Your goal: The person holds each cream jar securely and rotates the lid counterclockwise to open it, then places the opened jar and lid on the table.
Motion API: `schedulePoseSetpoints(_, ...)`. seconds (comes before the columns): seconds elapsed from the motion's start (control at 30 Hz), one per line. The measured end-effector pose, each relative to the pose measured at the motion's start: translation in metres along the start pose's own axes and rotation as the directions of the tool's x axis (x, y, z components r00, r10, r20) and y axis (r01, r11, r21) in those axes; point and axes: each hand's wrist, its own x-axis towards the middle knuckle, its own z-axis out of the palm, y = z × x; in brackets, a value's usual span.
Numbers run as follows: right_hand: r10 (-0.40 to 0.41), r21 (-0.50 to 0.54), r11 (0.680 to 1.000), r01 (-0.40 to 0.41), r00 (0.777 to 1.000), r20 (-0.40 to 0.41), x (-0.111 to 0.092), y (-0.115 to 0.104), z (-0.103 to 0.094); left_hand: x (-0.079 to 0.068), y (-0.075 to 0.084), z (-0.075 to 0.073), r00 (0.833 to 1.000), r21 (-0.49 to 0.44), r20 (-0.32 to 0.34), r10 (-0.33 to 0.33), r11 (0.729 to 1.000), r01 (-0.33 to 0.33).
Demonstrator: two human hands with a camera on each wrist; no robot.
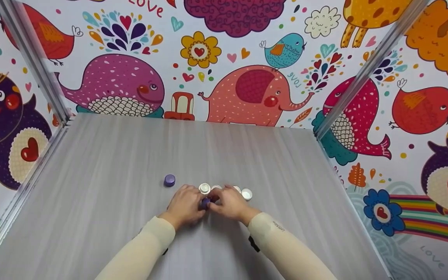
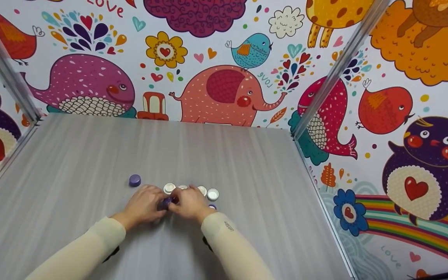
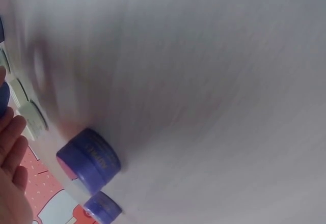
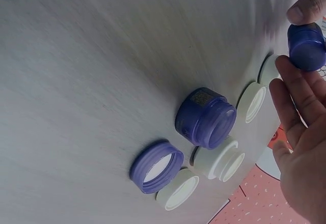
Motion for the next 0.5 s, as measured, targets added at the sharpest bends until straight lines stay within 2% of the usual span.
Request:
schedulePoseSetpoints(0.3,-0.027,0.025,0.999,0.027,1.000,0.004,0.0007,-0.0001,-0.0016,0.0002,0.0003,-0.0003,1.000,0.012,0.013,-0.001,1.000,0.001)
schedulePoseSetpoints(0.5,-0.001,0.032,0.999,0.001,1.000,0.005,-0.0002,-0.0003,-0.0012,-0.0001,0.0008,-0.0002,1.000,0.005,0.005,-0.006,1.000,0.006)
